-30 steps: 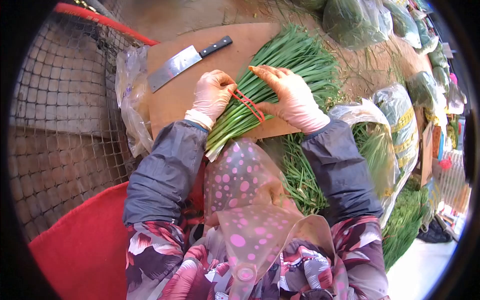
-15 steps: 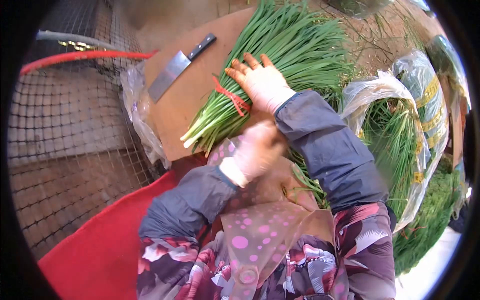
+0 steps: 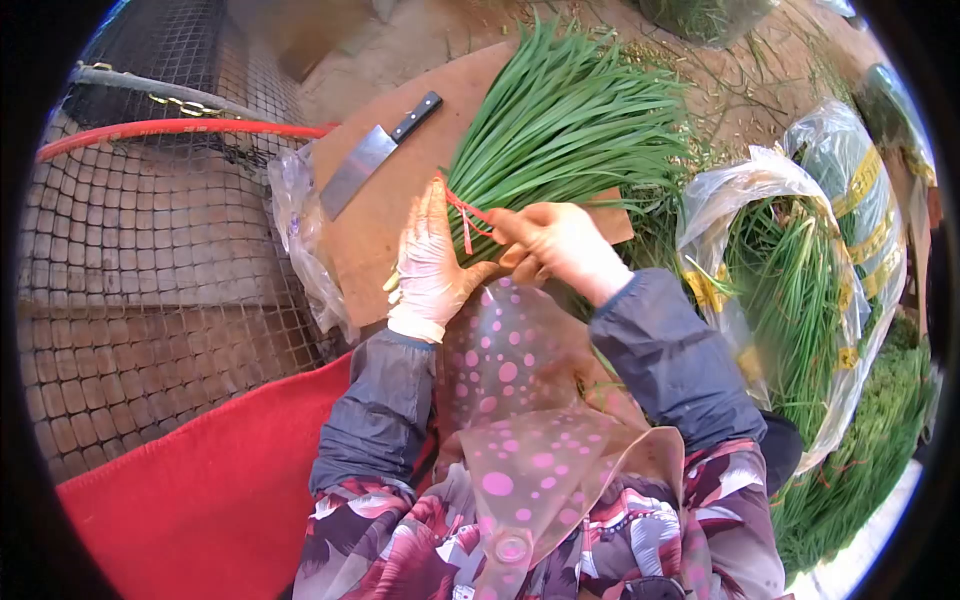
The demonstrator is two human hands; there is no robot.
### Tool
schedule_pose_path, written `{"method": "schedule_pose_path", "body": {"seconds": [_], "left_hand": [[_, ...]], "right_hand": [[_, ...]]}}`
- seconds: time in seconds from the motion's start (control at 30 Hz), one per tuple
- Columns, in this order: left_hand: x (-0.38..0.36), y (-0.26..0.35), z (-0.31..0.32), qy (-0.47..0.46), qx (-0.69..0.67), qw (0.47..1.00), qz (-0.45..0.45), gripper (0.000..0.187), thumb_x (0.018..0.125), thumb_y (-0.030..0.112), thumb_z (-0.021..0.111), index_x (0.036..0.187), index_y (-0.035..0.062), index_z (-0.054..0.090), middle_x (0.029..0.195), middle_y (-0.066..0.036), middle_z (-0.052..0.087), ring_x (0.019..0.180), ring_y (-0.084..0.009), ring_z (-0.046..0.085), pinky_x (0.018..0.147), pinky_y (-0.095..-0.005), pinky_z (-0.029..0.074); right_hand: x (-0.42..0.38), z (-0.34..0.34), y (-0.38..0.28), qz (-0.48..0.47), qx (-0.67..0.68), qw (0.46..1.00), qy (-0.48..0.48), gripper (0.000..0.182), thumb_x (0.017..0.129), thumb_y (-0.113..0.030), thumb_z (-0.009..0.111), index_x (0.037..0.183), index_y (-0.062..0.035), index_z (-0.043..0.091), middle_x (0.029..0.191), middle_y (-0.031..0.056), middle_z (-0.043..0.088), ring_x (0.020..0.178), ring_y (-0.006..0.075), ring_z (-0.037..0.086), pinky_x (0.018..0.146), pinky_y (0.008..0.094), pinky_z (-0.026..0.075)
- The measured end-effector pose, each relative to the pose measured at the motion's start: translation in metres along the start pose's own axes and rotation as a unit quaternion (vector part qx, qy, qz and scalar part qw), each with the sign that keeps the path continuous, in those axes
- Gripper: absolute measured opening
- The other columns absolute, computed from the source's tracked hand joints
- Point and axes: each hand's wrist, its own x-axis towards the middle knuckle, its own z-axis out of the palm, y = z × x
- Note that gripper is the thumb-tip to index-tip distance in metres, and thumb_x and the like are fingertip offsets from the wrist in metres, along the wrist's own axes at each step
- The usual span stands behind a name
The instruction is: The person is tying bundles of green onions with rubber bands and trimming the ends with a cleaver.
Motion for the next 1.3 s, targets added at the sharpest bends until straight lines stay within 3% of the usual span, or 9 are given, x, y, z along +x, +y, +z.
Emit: {"method": "schedule_pose_path", "body": {"seconds": [0.1, 0.2, 0.4, 0.7, 0.83, 0.97, 1.03, 1.13, 1.3], "left_hand": [[-0.008, -0.025, 0.023, 0.018, -0.179, 0.983, -0.036, 0.111, 0.056, 0.016, 0.085, 0.146, -0.0001, 0.021, 0.134, -0.023, 0.044, 0.124, -0.0397, 0.044, 0.105, -0.0425, 0.036], [-0.008, -0.011, 0.008, 0.043, -0.11, 0.993, -0.02, 0.104, 0.059, 0.008, 0.079, 0.146, 0.0023, 0.022, 0.127, -0.022, 0.048, 0.117, -0.0374, 0.049, 0.101, -0.0408, 0.04], [-0.001, -0.009, 0.007, 0.039, -0.021, 0.998, -0.035, 0.072, 0.059, 0.006, 0.077, 0.124, 0.0017, 0.047, 0.111, -0.017, 0.048, 0.105, -0.0358, 0.05, 0.091, -0.0431, 0.043], [-0.002, -0.006, 0.005, 0.145, -0.067, 0.987, 0.007, 0.069, 0.061, 0.013, 0.08, 0.124, 0.0044, 0.05, 0.13, -0.02, 0.047, 0.116, -0.0364, 0.049, 0.097, -0.0433, 0.042], [-0.001, -0.005, 0.005, 0.066, 0.007, 0.998, -0.012, 0.073, 0.062, 0.016, 0.081, 0.126, 0.0056, 0.049, 0.126, -0.015, 0.054, 0.114, -0.0358, 0.05, 0.098, -0.043, 0.04], [0.0, -0.01, 0.001, 0.056, -0.036, 0.997, -0.037, 0.069, 0.062, 0.022, 0.081, 0.123, 0.0064, 0.052, 0.119, -0.013, 0.056, 0.111, -0.0337, 0.051, 0.095, -0.0415, 0.043], [0.003, -0.008, -0.005, 0.062, -0.051, 0.996, -0.039, 0.064, 0.062, 0.022, 0.081, 0.118, 0.0077, 0.055, 0.115, -0.012, 0.056, 0.108, -0.0329, 0.051, 0.092, -0.0414, 0.044], [0.007, -0.011, -0.004, 0.038, -0.026, 0.999, -0.014, 0.055, 0.059, 0.021, 0.081, 0.108, 0.0087, 0.057, 0.102, -0.011, 0.054, 0.098, -0.0325, 0.052, 0.082, -0.0436, 0.045], [0.002, -0.011, 0.002, 0.048, -0.03, 0.998, -0.03, 0.043, 0.059, 0.021, 0.081, 0.093, 0.0085, 0.057, 0.095, -0.011, 0.053, 0.094, -0.0324, 0.051, 0.079, -0.0438, 0.044]], "right_hand": [[0.016, 0.028, -0.014, -0.018, -0.192, 0.98, -0.045, 0.055, 0.079, -0.055, 0.064, 0.077, -0.0002, 0.069, 0.063, 0.0088, 0.064, 0.052, 0.0133, 0.061, 0.053, 0.0281, 0.049], [0.025, 0.038, -0.009, -0.007, -0.208, 0.978, -0.029, 0.044, 0.083, -0.044, 0.064, 0.079, -0.0001, 0.068, 0.065, 0.0088, 0.065, 0.051, 0.0135, 0.061, 0.052, 0.0293, 0.049], [0.014, 0.011, -0.017, 0.073, 0.077, 0.99, -0.089, 0.018, 0.091, -0.02, 0.059, 0.097, -0.0036, 0.058, 0.086, 0.0076, 0.068, 0.062, 0.0105, 0.064, 0.052, 0.0233, 0.047], [0.029, 0.003, -0.022, 0.082, 0.073, 0.977, -0.183, 0.024, 0.089, -0.013, 0.058, 0.11, -0.0012, 0.06, 0.072, 0.0025, 0.063, 0.054, 0.0099, 0.059, 0.051, 0.0221, 0.048], [0.032, 0.001, -0.026, 0.101, -0.084, 0.97, -0.203, 0.017, 0.084, -0.006, 0.052, 0.095, -0.0016, 0.065, 0.064, 0.0003, 0.058, 0.047, 0.0057, 0.05, 0.047, 0.0222, 0.045], [0.017, -0.015, -0.037, 0.044, 0.021, 0.996, -0.077, 0.02, 0.09, -0.021, 0.055, 0.092, -0.0044, 0.066, 0.057, -0.0013, 0.054, 0.043, 0.0051, 0.047, 0.046, 0.0238, 0.045], [0.015, -0.022, -0.039, 0.128, 0.064, 0.986, -0.087, 0.038, 0.092, -0.041, 0.057, 0.092, -0.0039, 0.066, 0.061, 0.0019, 0.06, 0.046, 0.007, 0.052, 0.048, 0.0249, 0.046], [0.01, -0.007, -0.047, 0.145, -0.061, 0.981, -0.115, 0.064, 0.088, -0.065, 0.049, 0.094, -0.0035, 0.065, 0.068, 0.0064, 0.065, 0.05, 0.012, 0.057, 0.05, 0.0253, 0.047], [0.022, 0.014, -0.029, 0.105, -0.133, 0.978, -0.121, 0.027, 0.092, -0.029, 0.06, 0.091, -0.003, 0.063, 0.07, 0.0042, 0.064, 0.049, 0.0075, 0.051, 0.046, 0.0224, 0.041]]}}
